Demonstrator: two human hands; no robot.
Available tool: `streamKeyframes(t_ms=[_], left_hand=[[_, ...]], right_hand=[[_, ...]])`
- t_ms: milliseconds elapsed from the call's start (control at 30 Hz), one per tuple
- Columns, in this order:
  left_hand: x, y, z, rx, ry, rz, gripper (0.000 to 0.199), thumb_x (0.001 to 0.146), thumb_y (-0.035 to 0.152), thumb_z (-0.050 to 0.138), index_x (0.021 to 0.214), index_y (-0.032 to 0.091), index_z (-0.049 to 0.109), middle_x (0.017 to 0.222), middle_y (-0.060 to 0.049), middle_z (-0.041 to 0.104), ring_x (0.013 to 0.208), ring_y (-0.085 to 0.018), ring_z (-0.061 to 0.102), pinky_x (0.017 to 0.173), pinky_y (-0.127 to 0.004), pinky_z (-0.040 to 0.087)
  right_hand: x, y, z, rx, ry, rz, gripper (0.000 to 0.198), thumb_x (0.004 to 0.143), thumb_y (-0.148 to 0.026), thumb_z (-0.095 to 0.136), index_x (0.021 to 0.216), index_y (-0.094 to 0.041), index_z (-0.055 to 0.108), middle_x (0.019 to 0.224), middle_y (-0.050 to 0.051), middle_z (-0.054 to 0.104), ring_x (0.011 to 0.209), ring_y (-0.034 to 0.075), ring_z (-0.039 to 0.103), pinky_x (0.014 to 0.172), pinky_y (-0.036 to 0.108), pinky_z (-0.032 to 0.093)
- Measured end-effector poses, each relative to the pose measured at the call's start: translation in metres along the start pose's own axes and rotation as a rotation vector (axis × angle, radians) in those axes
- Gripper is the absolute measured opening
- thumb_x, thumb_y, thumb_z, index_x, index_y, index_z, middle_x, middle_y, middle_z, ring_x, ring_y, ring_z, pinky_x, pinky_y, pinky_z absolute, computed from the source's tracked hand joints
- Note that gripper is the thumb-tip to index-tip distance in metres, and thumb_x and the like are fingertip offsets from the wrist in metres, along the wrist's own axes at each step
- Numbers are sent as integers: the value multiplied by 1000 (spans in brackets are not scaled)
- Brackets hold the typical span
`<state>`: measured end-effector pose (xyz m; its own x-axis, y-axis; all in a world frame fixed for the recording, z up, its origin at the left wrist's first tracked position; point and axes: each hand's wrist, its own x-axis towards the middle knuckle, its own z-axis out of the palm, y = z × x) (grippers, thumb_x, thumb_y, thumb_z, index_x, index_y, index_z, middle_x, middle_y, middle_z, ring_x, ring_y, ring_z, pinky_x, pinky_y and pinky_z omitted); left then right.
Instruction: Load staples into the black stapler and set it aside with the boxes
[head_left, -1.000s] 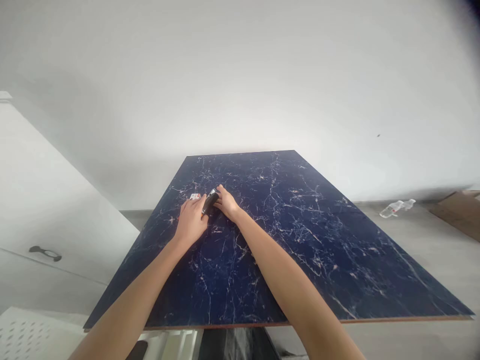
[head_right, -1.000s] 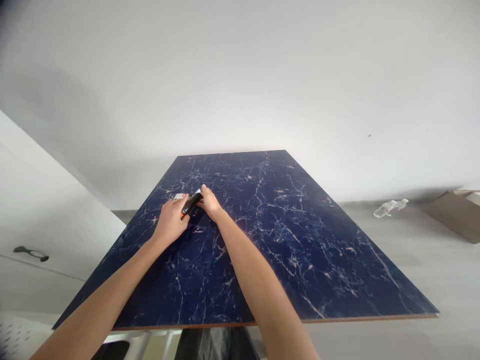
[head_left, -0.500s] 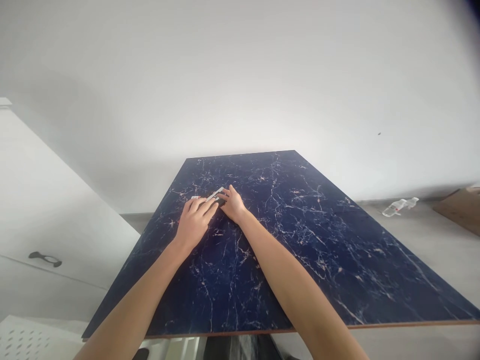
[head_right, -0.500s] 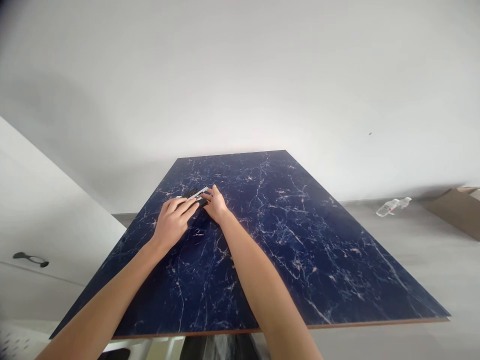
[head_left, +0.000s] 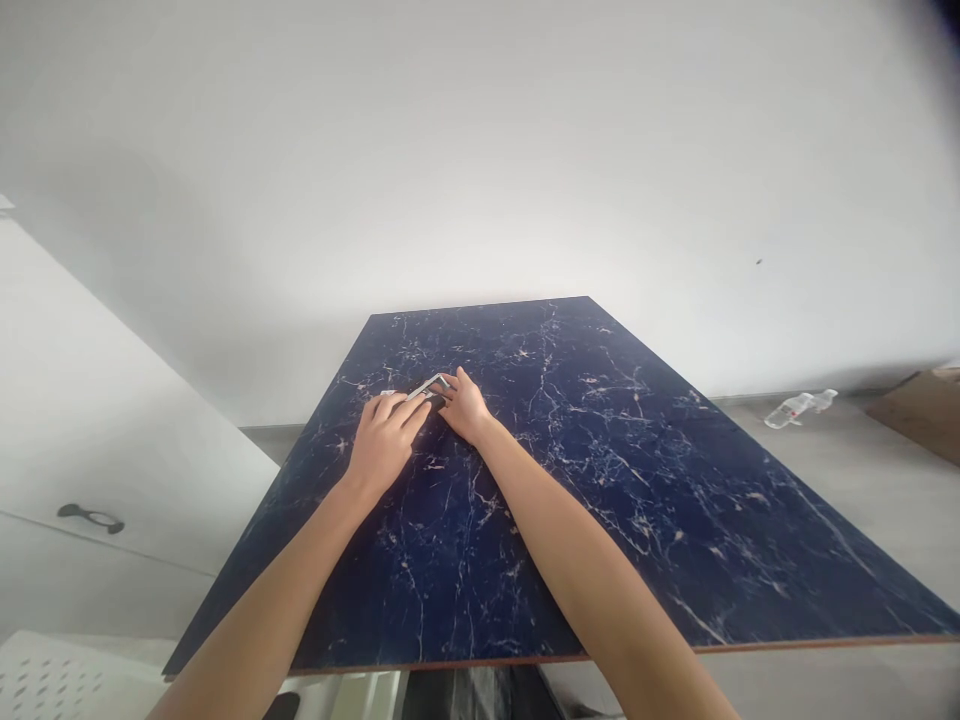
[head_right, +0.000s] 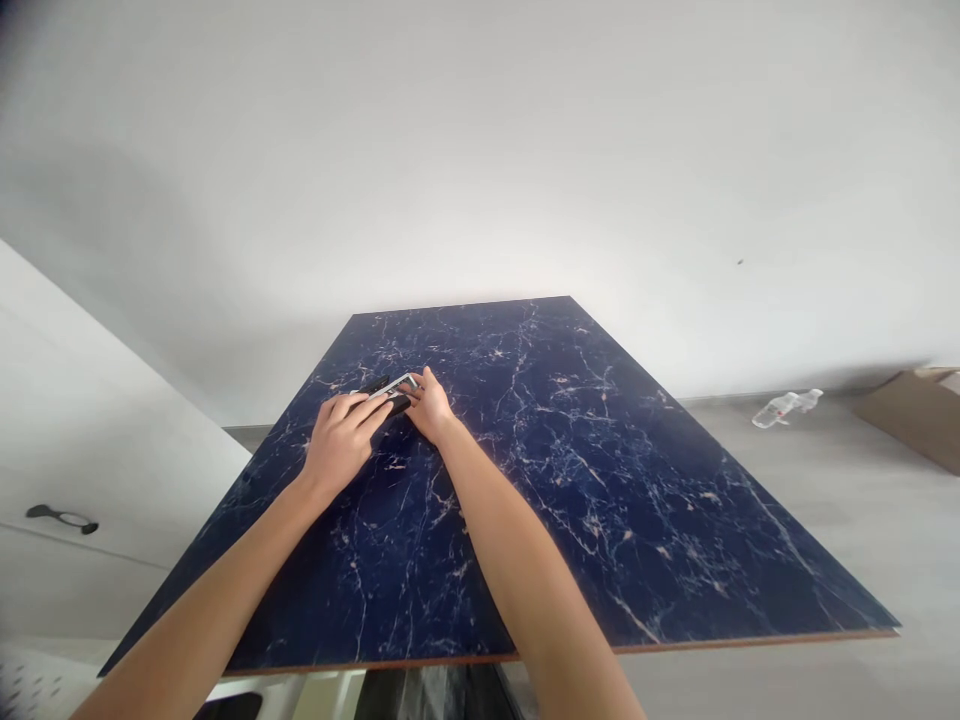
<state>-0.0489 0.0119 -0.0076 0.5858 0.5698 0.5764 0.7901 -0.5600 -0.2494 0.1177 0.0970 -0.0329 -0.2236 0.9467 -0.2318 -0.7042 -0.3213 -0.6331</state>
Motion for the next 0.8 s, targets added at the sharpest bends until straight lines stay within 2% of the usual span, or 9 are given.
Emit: streamKeyframes(t_ms=[433, 600, 800], left_hand=[[1, 2, -3, 25, 32, 4, 51, 92, 0, 42, 130, 21, 70, 133, -9, 69, 122, -33, 57, 102, -55, 44], [1, 2, -3, -17, 35, -13, 53, 92, 2, 42, 134, 23, 67, 134, -9, 68, 124, -33, 56, 104, -57, 44], [0, 2, -4, -51, 54, -43, 53, 92, 2, 43, 134, 23, 68, 134, -8, 69, 123, -33, 56, 104, -55, 42]], right_hand=[[-3, -2, 2, 0, 4, 4, 40, 105, -48, 35, 111, -18, 62, 101, 9, 67, 86, 19, 64, 78, 32, 52], [-4, -2, 2, -22, 11, -4, 38, 105, -48, 36, 109, -21, 62, 97, 7, 67, 83, 19, 63, 78, 33, 52], [-3, -2, 1, -13, -2, 9, 40, 104, -50, 34, 111, -22, 62, 101, 8, 69, 88, 20, 65, 81, 34, 53]])
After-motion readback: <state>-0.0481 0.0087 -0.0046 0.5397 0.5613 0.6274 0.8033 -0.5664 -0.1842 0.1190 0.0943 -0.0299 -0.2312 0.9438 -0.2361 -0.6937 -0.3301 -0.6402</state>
